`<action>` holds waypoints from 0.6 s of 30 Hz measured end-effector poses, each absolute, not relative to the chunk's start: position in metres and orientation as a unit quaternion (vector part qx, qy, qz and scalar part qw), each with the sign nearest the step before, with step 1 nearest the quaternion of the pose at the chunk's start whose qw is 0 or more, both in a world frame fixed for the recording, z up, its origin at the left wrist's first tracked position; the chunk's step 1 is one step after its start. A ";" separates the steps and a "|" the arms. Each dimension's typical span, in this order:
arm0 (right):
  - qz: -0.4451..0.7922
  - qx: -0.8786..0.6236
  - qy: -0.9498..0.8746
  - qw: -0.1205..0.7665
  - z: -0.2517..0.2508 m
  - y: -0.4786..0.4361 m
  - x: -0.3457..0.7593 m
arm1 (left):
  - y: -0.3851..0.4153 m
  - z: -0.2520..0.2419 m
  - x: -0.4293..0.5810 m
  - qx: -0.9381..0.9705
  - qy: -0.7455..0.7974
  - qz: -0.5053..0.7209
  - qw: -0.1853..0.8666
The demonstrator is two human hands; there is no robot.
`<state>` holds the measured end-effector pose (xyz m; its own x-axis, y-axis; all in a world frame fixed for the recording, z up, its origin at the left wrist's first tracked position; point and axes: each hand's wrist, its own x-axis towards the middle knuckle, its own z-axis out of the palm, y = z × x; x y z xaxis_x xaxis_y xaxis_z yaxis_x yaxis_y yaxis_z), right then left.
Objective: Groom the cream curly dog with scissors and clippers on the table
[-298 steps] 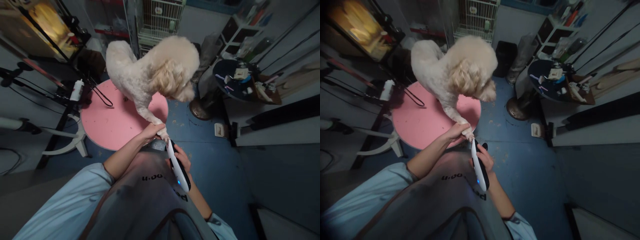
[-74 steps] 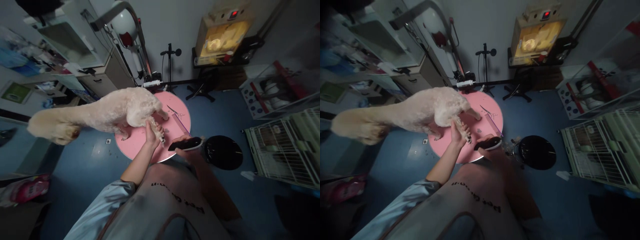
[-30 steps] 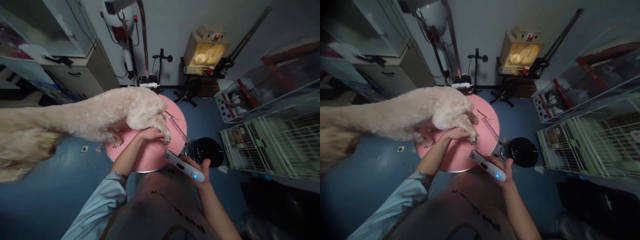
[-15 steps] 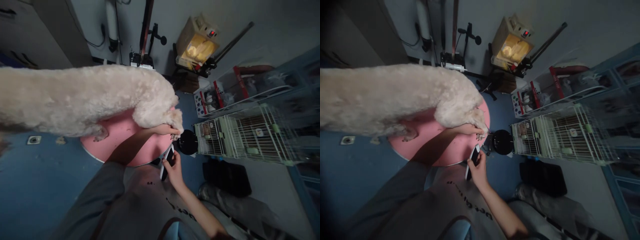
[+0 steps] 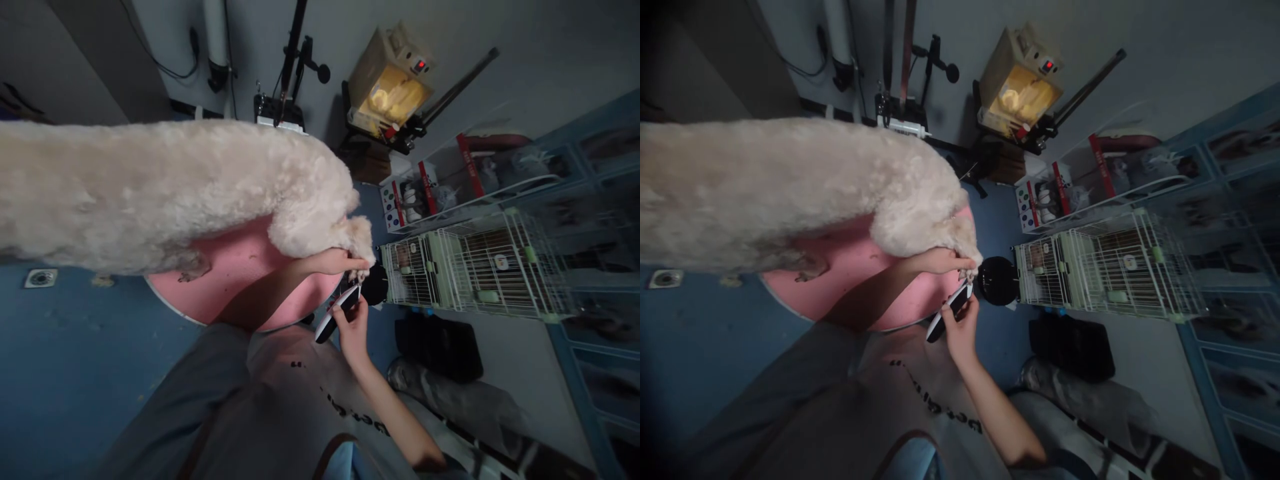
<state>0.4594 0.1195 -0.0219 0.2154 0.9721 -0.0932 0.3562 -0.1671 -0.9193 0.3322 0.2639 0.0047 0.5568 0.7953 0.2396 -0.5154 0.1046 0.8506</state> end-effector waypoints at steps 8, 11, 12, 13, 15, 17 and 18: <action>0.421 -0.636 -0.512 0.396 -0.009 0.130 0.469 | 0.260 0.009 0.331 0.500 0.195 0.470 0.701; 0.434 -0.642 -0.499 0.387 0.001 0.131 0.474 | 0.257 0.014 0.327 0.523 0.222 0.436 0.698; 0.439 -0.647 -0.495 0.379 0.005 0.131 0.476 | 0.257 0.016 0.326 0.538 0.235 0.420 0.692; 0.454 -0.647 -0.492 0.364 0.008 0.130 0.477 | 0.257 0.016 0.325 0.556 0.253 0.403 0.681; 0.525 -0.630 -0.473 0.324 0.014 0.129 0.481 | 0.256 0.015 0.324 0.587 0.294 0.382 0.650; 0.605 -0.596 -0.428 0.310 0.015 0.127 0.482 | 0.257 0.012 0.326 0.600 0.304 0.384 0.633; 0.632 -0.581 -0.401 0.321 0.014 0.126 0.483 | 0.257 0.009 0.327 0.603 0.287 0.387 0.635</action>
<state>0.4828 0.1259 0.0142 -0.1205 0.8710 -0.4764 0.0608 -0.4725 -0.8792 0.3271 0.2571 0.0093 0.5349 0.8387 0.1024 -0.1460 -0.0277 0.9889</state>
